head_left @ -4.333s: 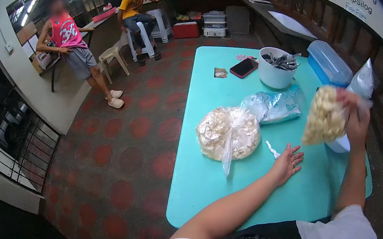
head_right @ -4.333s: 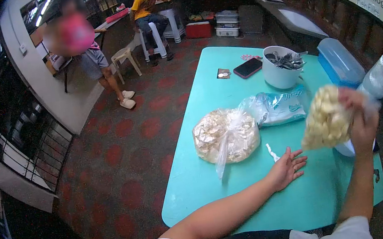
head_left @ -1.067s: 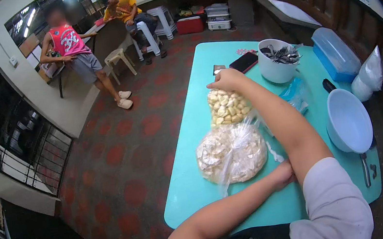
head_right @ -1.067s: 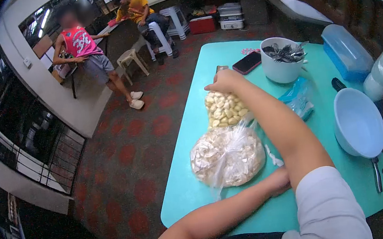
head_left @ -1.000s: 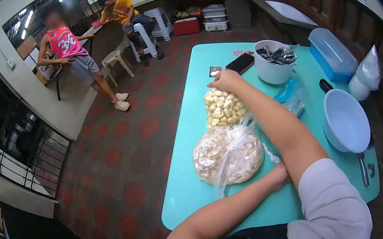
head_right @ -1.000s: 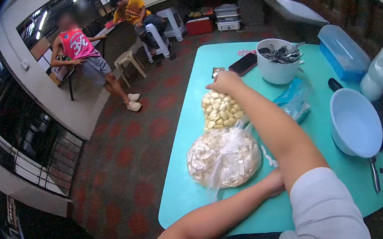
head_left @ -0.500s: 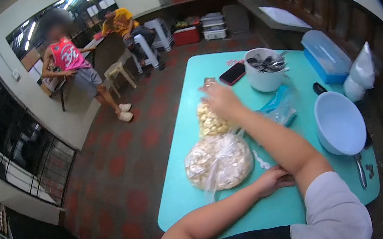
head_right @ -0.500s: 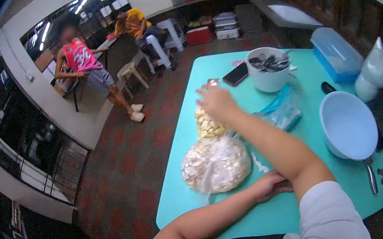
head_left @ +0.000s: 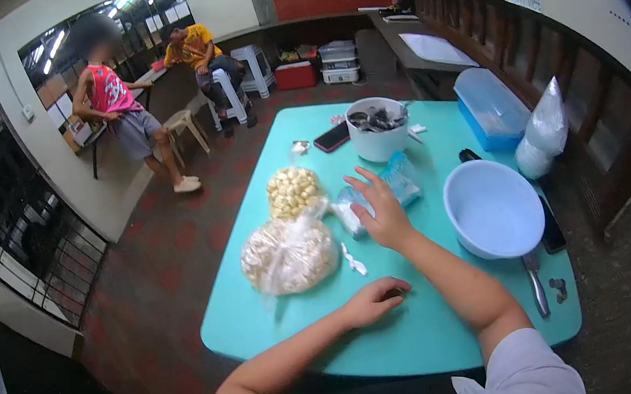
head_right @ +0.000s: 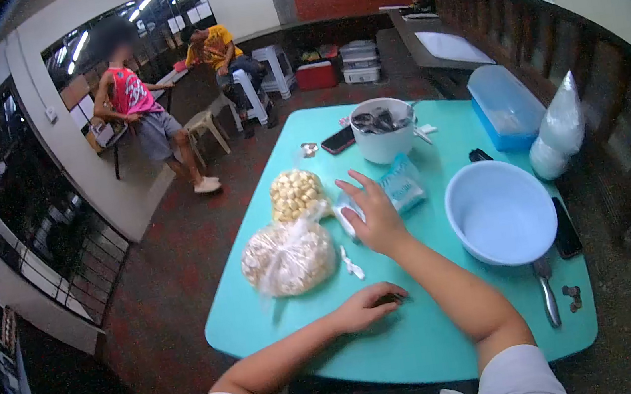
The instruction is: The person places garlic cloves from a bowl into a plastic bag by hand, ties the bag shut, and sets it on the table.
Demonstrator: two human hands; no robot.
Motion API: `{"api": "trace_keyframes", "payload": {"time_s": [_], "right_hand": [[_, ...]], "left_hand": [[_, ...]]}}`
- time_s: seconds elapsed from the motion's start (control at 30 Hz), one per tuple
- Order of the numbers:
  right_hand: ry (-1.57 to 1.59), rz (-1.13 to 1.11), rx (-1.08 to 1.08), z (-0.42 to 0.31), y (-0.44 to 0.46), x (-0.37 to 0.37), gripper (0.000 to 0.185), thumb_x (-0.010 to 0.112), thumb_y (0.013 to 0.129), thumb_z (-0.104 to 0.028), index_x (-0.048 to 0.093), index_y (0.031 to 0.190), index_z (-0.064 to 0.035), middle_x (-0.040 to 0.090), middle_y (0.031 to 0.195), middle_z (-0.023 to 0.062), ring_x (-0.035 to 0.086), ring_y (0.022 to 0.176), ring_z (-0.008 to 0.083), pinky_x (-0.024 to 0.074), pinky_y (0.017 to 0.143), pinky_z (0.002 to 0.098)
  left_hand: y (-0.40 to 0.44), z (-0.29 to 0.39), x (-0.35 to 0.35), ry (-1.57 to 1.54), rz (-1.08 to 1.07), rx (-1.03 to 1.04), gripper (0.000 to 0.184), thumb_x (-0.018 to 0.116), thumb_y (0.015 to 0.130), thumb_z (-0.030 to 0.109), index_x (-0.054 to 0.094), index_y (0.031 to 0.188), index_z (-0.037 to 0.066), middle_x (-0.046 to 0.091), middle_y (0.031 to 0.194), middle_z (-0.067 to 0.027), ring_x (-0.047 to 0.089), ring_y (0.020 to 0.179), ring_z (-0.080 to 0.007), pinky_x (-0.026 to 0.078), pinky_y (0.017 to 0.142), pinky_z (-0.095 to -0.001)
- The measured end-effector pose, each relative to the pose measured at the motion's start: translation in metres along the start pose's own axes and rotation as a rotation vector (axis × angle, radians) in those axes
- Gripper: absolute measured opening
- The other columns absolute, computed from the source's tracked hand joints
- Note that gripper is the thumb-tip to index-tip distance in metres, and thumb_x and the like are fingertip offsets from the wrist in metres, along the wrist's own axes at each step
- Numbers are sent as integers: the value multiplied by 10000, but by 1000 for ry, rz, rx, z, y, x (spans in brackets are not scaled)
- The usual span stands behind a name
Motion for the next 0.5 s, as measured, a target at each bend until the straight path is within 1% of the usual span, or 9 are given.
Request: {"api": "trace_keyframes", "payload": {"time_s": [0.03,0.07,0.17,0.2,0.3,0.37,0.43,0.47,0.5], "right_hand": [[48,28,36,16,-17,-1,445,582,903,-235,527,1328,-118,461,1352,187,465,1208,380,381,1008,448],[243,146,137,38,-37,-1,297,578,912,-217,632,1161,-65,613,1089,171,585,1003,326,451,883,408],[312,-245,643,95,-102,32,222,591,914,-214,684,1001,-31,649,801,138,624,758,288,480,730,381],[305,-115,474,86,-93,29,232,617,912,-239,702,912,-23,616,646,117,572,573,278,474,631,377],[389,-149,473,86,-91,36,218,669,866,-255,715,942,-55,629,746,129,583,661,278,477,679,365],[328,-193,200,53,-81,30,216,700,826,-250,724,953,-76,621,807,128,593,744,280,482,715,362],[238,-240,-61,24,-79,35,222,727,783,-237,735,965,-111,608,881,123,593,840,288,488,761,366],[176,-268,-177,13,-82,42,232,738,759,-227,740,972,-135,598,925,118,588,894,295,492,788,370],[155,-309,-178,9,-86,47,220,738,758,-213,744,968,-146,601,939,111,589,901,298,496,797,377]], "left_hand": [[-3,14,8,278,-9,119,295,531,938,105,551,1220,19,557,1218,-139,542,1144,-282,413,1012,-393],[-7,21,12,257,95,108,265,592,856,60,597,1118,18,581,1124,-146,552,1101,-311,429,982,-387],[-21,38,29,391,222,48,258,583,868,62,596,1125,40,578,1140,-151,550,1122,-324,432,979,-392],[-23,42,31,396,251,32,256,584,871,64,596,1126,42,577,1147,-149,550,1124,-323,435,976,-393],[-39,46,40,397,346,-21,243,583,882,67,600,1123,44,582,1162,-144,556,1124,-316,445,966,-392],[-55,45,44,393,435,-38,229,580,892,66,607,1118,40,594,1163,-140,568,1114,-305,452,958,-386],[-77,45,39,317,506,-35,199,573,902,53,629,1092,31,626,1124,-128,594,1085,-283,455,952,-374],[-90,48,33,273,549,-86,187,566,901,33,647,1069,25,648,1086,-122,611,1058,-262,453,952,-366],[-103,52,25,303,612,-93,196,563,893,15,655,1067,24,651,1077,-122,615,1051,-258,456,949,-367]]}}
Point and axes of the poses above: each hand's wrist, its own y-axis towards the middle knuckle, its own x-axis out of the palm, z = x × y, the point moved 8 cm from there along y, towards the middle knuckle
